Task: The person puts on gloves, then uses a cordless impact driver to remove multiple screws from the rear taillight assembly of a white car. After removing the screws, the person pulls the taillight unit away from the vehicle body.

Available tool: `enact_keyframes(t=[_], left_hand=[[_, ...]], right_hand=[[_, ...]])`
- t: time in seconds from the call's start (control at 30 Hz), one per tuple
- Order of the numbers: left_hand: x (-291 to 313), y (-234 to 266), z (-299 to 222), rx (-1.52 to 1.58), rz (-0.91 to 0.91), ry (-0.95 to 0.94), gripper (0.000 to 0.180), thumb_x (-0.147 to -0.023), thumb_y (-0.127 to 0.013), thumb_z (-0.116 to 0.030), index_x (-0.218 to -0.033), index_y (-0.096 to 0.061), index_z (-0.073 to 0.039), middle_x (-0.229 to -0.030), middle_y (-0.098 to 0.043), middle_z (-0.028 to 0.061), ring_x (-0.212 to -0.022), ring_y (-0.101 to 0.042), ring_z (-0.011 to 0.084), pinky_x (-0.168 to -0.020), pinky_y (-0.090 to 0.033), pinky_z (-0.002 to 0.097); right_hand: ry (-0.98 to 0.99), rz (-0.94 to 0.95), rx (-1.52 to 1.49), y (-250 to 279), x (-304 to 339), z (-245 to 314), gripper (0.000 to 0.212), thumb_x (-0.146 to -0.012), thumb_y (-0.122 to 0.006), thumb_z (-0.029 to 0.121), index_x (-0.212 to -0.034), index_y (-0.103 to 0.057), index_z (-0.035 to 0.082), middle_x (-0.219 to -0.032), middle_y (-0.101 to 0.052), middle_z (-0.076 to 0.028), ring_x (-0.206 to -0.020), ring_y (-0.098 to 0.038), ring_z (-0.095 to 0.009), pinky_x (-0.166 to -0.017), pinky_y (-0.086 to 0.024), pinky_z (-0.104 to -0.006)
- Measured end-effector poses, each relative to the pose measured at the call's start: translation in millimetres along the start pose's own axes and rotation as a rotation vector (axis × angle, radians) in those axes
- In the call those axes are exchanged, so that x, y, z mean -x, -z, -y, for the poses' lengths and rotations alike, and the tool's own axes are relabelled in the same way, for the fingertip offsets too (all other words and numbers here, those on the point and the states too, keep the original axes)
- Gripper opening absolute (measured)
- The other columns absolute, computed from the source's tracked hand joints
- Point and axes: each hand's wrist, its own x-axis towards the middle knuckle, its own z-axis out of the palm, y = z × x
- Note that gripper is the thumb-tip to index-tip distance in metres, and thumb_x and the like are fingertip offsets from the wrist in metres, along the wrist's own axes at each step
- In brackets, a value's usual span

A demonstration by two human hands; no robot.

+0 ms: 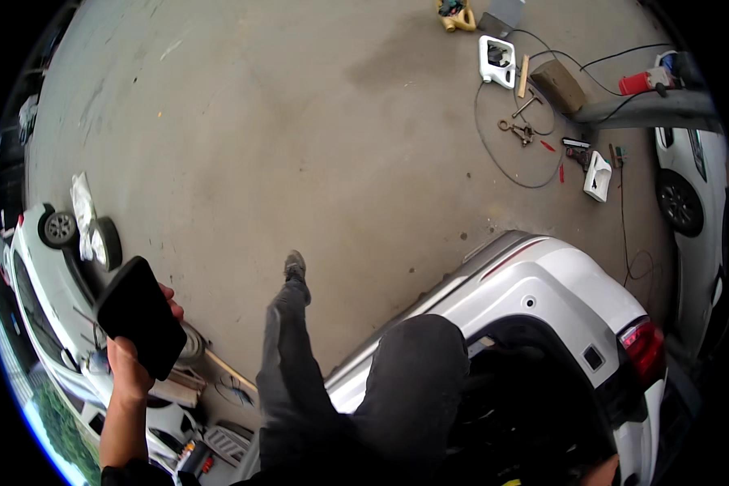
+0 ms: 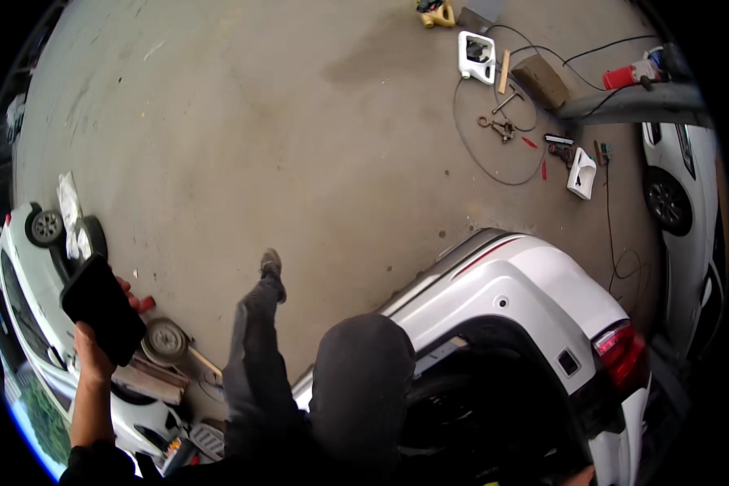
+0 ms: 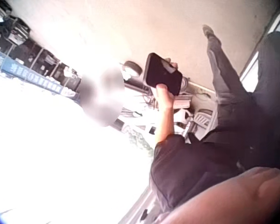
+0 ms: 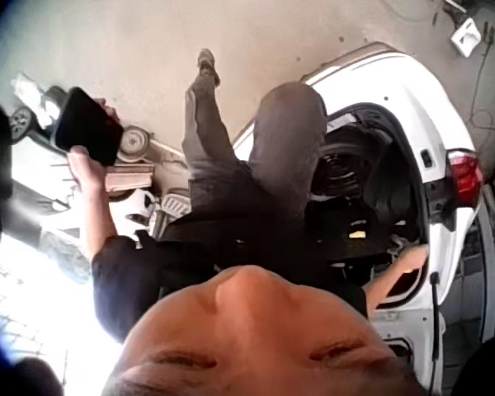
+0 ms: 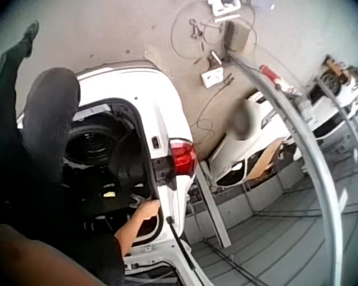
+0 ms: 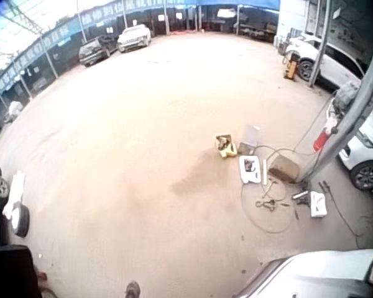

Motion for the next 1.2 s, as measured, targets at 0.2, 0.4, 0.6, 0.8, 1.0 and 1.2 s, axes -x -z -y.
enact_keyframes(t=[0.2, 0.4, 0.6, 0.8, 1.0, 1.2], left_hand=[[-287, -32, 187, 0.127, 0.367, -0.209, 0.083, -0.076, -0.068, -0.055, -0.128, -0.05, 0.008, -0.116, -0.061, 0.0132, -0.099, -0.062, 0.0199, -0.085, -0.05, 0.0354], [-475, -176, 266, 0.647, 0.732, 0.632, 0.059, -0.097, -0.047, -0.048, -0.125, -0.052, 0.003, -0.106, -0.066, 0.018, -0.099, -0.065, 0.0288, -0.09, -0.052, 0.0421], [-560, -169, 231, 0.386, 0.873, 0.694, 0.057, -0.099, -0.048, -0.047, -0.127, -0.053, 0.003, -0.124, -0.061, 0.0144, -0.11, -0.061, 0.024, -0.097, -0.049, 0.038], [-667, -209, 29, 0.17, 0.861, 0.748, 0.059, -0.097, -0.044, -0.055, -0.13, -0.051, -0.007, -0.125, -0.059, 0.0098, -0.111, -0.059, 0.025, -0.098, -0.047, 0.0423], [-775, -312, -66, 0.002, 1.04, 0.354, 0.058, -0.1, -0.04, -0.053, -0.118, -0.058, 0.0, -0.111, -0.063, 0.0111, -0.097, -0.063, 0.0214, -0.087, -0.051, 0.0366], [-776, -399, -130, -0.569, 1.381, -0.098, 0.058, -0.101, -0.041, -0.049, -0.1, -0.062, 0.005, -0.09, -0.065, 0.0085, -0.077, -0.06, 0.0144, -0.071, -0.05, 0.0311]], right_hand=[[0.284, 0.512, -0.454, -58, 167, 375, 0.038, -0.069, -0.073, 0.031, -0.086, -0.068, -0.002, -0.086, -0.067, -0.022, -0.084, -0.065, -0.039, -0.075, -0.052, -0.0446], [0.436, 0.481, -1.164, 43, 202, 863, 0.04, -0.082, -0.066, 0.04, -0.093, -0.068, 0.001, -0.084, -0.068, -0.022, -0.081, -0.066, -0.042, -0.073, -0.052, -0.0463], [0.201, 0.394, -2.019, 303, 160, 965, 0.034, -0.101, -0.046, 0.028, -0.088, -0.056, -0.001, -0.07, -0.056, -0.011, -0.067, -0.052, -0.017, -0.063, -0.045, -0.0353], [0.215, 0.486, -2.388, 450, 74, 1020, 0.038, -0.105, -0.037, 0.033, -0.107, -0.057, 0.001, -0.097, -0.058, -0.008, -0.094, -0.054, -0.017, -0.088, -0.043, -0.0312], [0.068, 0.124, -2.277, 545, -56, 987, 0.04, -0.1, -0.048, 0.031, -0.122, -0.051, -0.003, -0.112, -0.059, -0.018, -0.107, -0.057, -0.026, -0.096, -0.043, -0.0346], [-0.084, 0.213, -1.839, 601, -59, 928, 0.101, -0.072, -0.075, 0.033, -0.147, -0.017, -0.002, -0.136, -0.039, -0.028, -0.124, -0.044, -0.043, -0.103, -0.041, -0.0454]])
